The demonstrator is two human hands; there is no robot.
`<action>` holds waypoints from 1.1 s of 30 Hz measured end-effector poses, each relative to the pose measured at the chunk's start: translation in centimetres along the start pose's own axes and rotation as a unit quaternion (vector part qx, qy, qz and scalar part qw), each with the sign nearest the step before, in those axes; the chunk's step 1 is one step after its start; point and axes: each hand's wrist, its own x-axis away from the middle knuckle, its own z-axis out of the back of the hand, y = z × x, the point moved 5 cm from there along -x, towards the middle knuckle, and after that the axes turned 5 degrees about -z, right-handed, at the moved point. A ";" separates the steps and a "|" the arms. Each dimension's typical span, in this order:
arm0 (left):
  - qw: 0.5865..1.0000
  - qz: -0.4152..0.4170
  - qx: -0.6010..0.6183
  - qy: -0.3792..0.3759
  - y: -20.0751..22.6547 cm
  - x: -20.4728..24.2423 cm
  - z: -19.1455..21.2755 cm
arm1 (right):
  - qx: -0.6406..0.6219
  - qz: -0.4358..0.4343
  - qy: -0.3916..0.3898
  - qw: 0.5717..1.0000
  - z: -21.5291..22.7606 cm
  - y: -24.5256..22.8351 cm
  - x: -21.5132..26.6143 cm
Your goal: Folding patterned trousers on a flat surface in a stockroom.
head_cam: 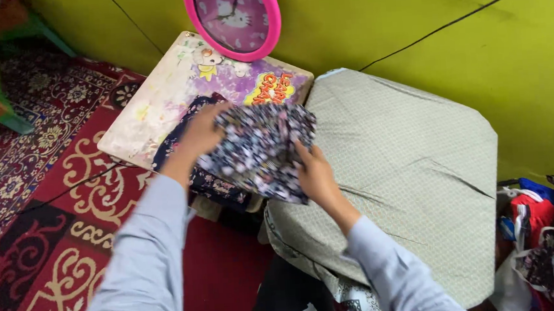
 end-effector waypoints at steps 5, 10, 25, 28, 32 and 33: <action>0.993 -0.011 -0.112 0.028 -1.4 -0.7 9.6 | -0.066 0.032 0.011 0.997 -5.5 -6.2 -2.6; 0.928 0.124 -0.348 -0.037 -3.8 2.0 5.2 | 0.030 0.091 -0.047 0.994 -12.8 -5.5 -1.1; 0.921 0.147 -0.311 -0.182 -0.1 7.7 -10.2 | 0.069 0.146 0.003 0.987 6.2 5.8 17.2; 0.938 0.094 -0.285 -0.176 6.3 5.4 -11.6 | 0.142 0.073 0.181 0.970 15.2 13.9 23.1; 0.962 -0.092 -0.247 -0.066 17.1 1.5 -17.1 | 0.340 -0.022 0.374 0.863 28.4 17.2 31.1; 0.958 -0.148 -0.238 -0.055 20.3 0.8 -18.8 | 0.392 -0.067 0.409 0.821 31.1 17.9 33.0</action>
